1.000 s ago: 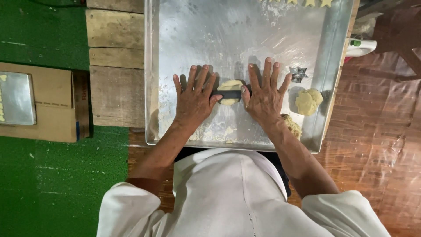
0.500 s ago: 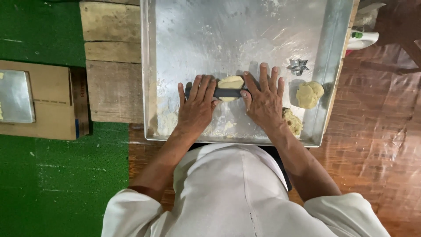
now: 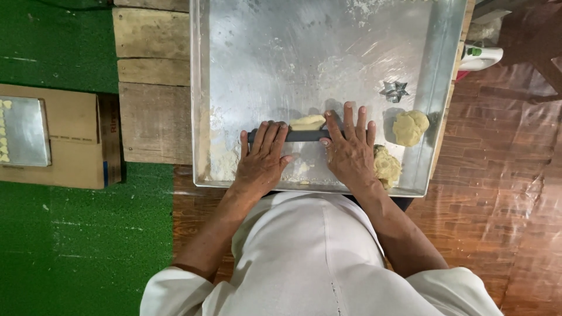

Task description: Rolling out small portions of dough and cutting them into star shapes using a cookie cutter on a baking tray.

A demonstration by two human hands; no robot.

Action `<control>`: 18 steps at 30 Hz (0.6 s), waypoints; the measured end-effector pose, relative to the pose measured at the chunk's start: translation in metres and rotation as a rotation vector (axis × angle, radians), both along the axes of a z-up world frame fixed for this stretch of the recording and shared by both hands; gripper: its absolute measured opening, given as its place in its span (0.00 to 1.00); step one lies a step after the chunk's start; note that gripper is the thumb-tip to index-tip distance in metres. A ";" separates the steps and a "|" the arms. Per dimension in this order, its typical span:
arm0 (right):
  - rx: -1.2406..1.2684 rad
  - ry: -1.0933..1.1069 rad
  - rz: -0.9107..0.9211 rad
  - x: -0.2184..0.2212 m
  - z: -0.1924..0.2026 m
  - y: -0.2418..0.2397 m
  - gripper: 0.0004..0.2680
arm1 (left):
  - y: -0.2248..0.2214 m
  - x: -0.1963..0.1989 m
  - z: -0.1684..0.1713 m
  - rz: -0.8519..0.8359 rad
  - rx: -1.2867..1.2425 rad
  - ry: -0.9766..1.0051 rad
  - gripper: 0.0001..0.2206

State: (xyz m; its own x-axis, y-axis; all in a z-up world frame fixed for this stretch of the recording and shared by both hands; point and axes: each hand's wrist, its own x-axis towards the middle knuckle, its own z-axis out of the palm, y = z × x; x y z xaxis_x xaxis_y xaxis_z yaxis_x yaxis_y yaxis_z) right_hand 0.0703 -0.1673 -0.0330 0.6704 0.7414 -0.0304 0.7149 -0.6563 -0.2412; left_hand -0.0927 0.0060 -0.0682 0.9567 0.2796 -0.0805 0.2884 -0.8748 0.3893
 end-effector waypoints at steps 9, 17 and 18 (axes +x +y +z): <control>0.119 -0.331 0.054 0.045 -0.015 0.034 0.20 | 0.032 0.055 -0.015 0.058 0.255 -0.283 0.30; -0.075 -0.355 0.070 0.090 -0.010 0.065 0.24 | 0.072 0.110 0.023 0.003 0.103 0.040 0.28; -0.148 -0.393 0.068 0.096 -0.011 0.069 0.28 | 0.076 0.119 0.031 0.015 0.026 0.122 0.28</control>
State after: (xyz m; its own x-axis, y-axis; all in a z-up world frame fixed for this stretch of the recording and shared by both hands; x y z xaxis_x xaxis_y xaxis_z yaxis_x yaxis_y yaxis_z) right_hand 0.1665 -0.0987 -0.0444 0.6024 0.7909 0.1078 0.7762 -0.6119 0.1516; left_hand 0.0258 0.0821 -0.0372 0.9358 0.2977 -0.1888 0.3458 -0.8793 0.3276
